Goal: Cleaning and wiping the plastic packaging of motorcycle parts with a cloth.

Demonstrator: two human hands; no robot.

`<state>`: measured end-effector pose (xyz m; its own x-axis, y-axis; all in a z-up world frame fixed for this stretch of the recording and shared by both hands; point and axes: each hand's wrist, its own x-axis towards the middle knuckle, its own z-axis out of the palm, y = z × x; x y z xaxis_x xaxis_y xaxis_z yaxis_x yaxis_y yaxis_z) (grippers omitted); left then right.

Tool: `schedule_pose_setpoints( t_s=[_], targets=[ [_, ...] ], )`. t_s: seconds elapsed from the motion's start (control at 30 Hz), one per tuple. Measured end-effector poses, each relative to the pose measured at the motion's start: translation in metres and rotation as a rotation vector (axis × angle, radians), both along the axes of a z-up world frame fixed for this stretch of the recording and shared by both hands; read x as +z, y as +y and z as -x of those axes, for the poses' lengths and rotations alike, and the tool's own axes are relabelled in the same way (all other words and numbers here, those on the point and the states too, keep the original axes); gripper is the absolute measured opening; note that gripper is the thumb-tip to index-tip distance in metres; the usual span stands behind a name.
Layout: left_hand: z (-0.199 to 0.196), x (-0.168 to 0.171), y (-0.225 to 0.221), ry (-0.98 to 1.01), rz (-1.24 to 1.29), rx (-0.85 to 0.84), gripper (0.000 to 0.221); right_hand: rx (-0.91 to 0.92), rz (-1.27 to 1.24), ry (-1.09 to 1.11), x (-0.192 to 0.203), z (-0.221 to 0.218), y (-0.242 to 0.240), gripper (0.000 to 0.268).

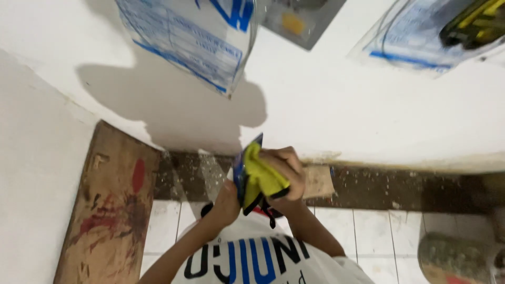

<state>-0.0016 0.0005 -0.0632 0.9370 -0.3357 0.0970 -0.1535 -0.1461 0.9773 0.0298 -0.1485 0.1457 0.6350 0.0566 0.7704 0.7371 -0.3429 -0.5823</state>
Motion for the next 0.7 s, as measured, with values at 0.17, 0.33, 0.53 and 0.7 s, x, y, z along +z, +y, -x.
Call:
schedule_pose_setpoints(
  t_s=[0.17, 0.33, 0.53, 0.7],
  targets=[
    [-0.013, 0.004, 0.003, 0.136, 0.214, 0.023, 0.081, -0.097, -0.028, 0.135, 0.005, 0.007, 0.003, 0.039],
    [-0.041, 0.145, 0.03, 0.202, 0.803, 0.016, 0.089, -0.058, 0.023, 0.227, -0.017, 0.022, 0.013, 0.044],
    [-0.074, 0.249, 0.109, 0.106, 0.969, 0.085, 0.072, 0.159, 0.113, 0.412, -0.059, 0.024, 0.011, 0.042],
    [-0.124, 0.301, 0.204, -0.02, 0.277, 0.467, 0.036, 0.241, 0.171, 0.575, -0.154, -0.008, -0.029, 0.038]
  ],
)
